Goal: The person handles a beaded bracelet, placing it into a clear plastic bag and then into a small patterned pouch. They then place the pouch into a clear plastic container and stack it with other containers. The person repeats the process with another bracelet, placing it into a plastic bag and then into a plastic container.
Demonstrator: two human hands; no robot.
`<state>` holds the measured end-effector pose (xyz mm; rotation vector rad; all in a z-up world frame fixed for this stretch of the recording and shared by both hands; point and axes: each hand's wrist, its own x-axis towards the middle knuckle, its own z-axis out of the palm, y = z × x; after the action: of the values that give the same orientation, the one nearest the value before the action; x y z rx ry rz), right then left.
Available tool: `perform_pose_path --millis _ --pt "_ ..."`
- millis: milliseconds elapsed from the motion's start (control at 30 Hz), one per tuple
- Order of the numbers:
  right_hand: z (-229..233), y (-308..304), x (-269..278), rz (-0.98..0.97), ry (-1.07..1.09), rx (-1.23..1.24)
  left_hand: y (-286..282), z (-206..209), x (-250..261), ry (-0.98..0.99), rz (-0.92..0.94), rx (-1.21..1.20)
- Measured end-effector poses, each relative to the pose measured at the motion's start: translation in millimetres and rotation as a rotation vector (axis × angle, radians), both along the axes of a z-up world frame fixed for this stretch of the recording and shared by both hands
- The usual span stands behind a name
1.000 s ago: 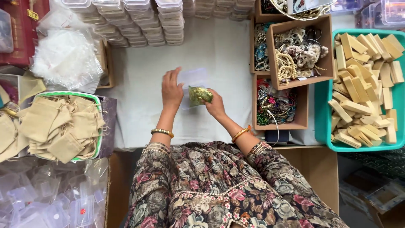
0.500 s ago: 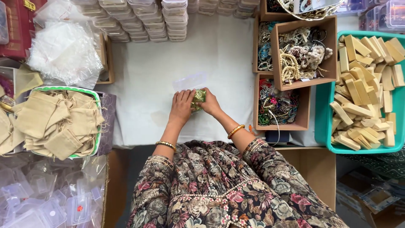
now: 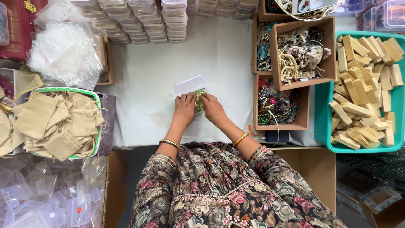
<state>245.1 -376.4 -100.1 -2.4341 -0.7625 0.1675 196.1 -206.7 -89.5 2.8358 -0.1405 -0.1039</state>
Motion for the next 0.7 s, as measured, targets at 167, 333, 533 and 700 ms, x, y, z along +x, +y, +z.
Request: perform_pose_path --millis 167,333,533,700 --pt "18.6 -7.0 -5.8 0.052 0.018 -0.072 -1.5 5.2 -15.1 -0.041 0.024 -0.104" --pt "52.1 -15.1 -17.7 0.153 -0.117 -0.118 -2.6 10.6 -47.1 -0.2 -0.007 -0.105" --pt "18.6 -26.3 0.4 0.066 0.004 -0.029 7.6 -2.2 -45.2 -0.219 0.134 -0.26" --pt "82.7 -1.3 52.9 -0.257 0.284 0.422 27.4 35.1 -14.0 -0.446 0.555 -0.621"
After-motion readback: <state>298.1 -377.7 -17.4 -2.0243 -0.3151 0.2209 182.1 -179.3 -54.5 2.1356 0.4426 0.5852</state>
